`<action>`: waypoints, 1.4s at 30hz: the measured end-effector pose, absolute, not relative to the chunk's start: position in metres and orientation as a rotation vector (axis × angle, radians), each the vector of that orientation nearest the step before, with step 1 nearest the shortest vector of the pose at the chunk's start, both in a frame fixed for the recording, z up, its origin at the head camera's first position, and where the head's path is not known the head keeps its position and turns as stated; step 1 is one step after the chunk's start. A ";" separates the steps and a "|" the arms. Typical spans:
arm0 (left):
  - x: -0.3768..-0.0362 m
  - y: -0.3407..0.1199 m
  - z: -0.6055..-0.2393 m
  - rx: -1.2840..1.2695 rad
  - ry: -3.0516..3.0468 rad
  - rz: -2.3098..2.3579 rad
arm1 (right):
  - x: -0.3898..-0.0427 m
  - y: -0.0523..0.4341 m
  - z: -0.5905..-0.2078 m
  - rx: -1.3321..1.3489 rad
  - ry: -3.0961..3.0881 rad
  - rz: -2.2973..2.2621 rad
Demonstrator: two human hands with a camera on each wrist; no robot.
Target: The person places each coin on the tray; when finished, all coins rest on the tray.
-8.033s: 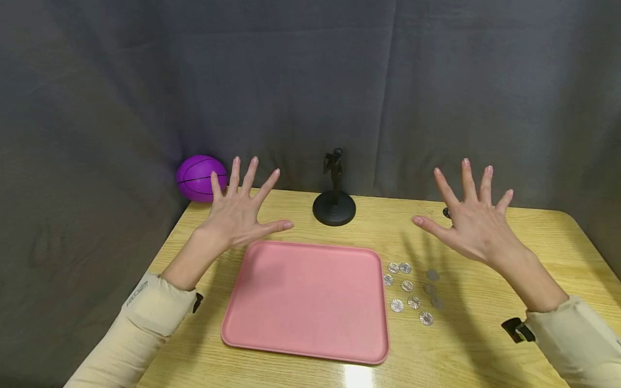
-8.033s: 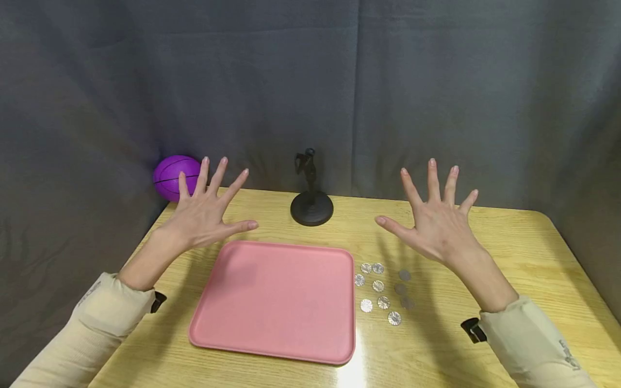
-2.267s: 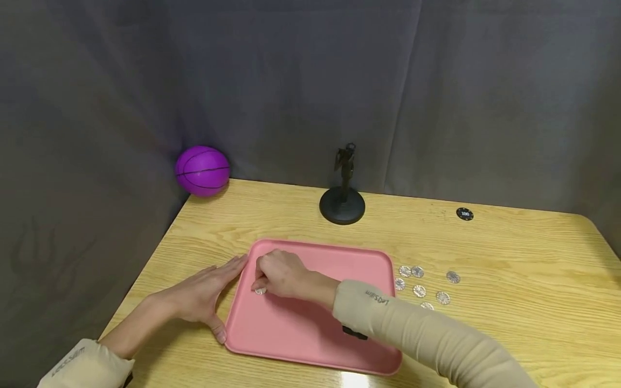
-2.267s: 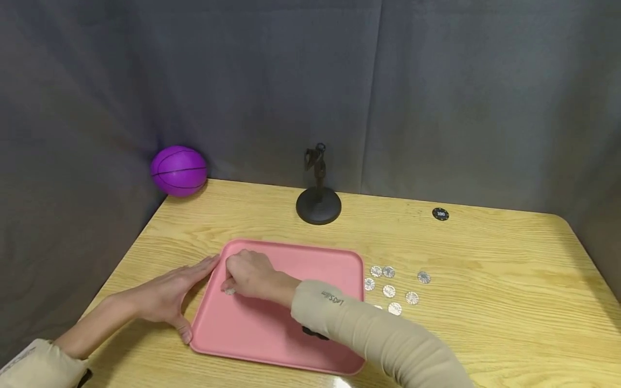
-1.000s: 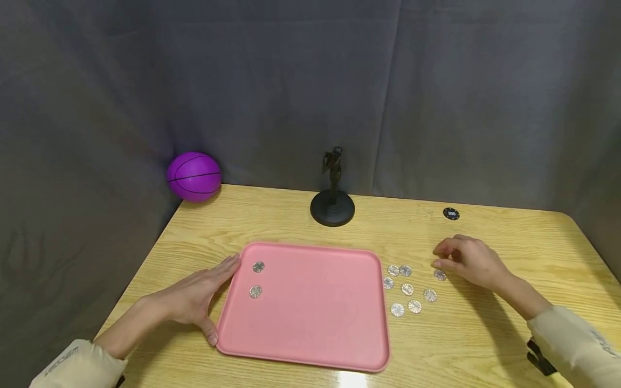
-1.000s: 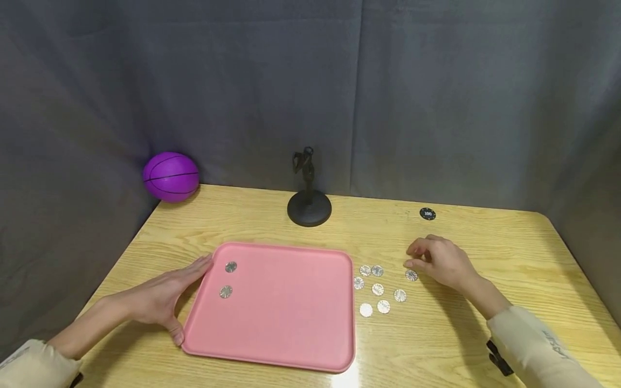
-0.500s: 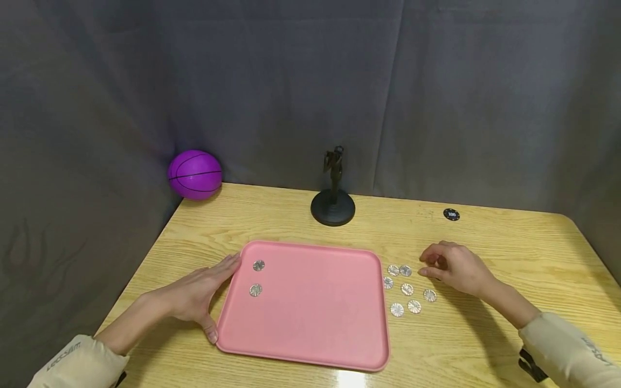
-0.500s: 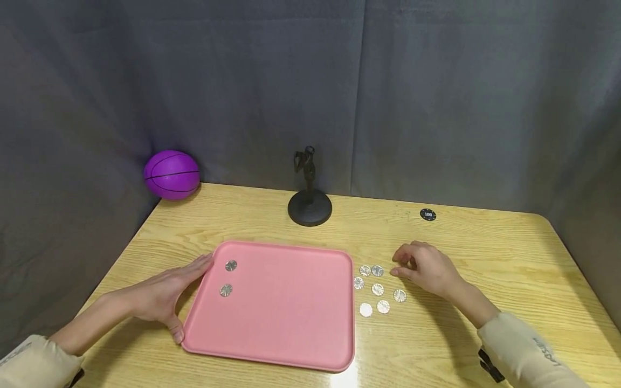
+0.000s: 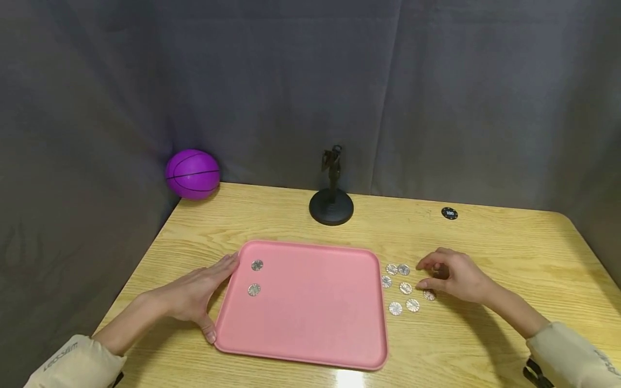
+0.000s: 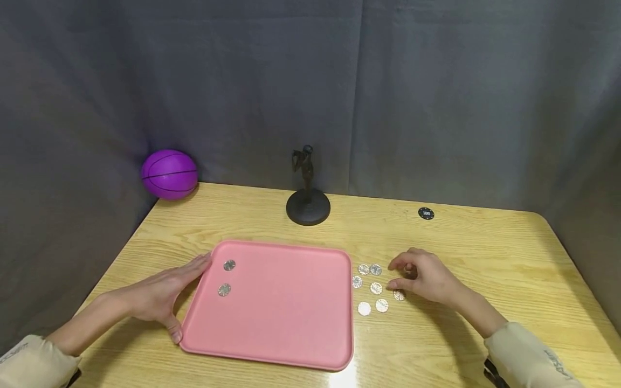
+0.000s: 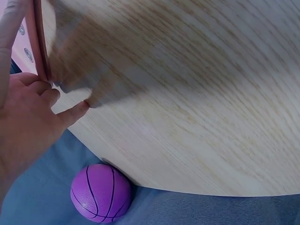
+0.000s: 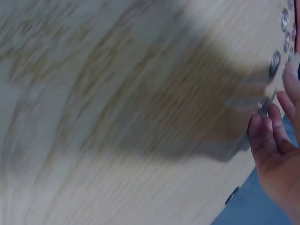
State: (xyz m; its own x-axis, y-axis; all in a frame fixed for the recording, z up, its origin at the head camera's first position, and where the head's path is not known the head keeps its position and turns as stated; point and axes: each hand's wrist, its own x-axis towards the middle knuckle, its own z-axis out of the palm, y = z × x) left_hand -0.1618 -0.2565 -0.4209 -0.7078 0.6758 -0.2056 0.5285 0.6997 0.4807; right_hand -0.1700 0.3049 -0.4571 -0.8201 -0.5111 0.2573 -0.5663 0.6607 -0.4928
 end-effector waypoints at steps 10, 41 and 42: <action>-0.160 -0.257 -0.419 0.956 2.550 0.566 | -0.166 0.327 -0.461 0.807 -2.702 0.688; -0.159 -0.255 -0.423 0.951 2.550 0.576 | -0.175 -0.005 -0.434 1.516 -2.951 0.799; -0.159 -0.256 -0.423 0.953 2.551 0.577 | -0.172 -0.015 -0.434 1.553 -2.951 0.743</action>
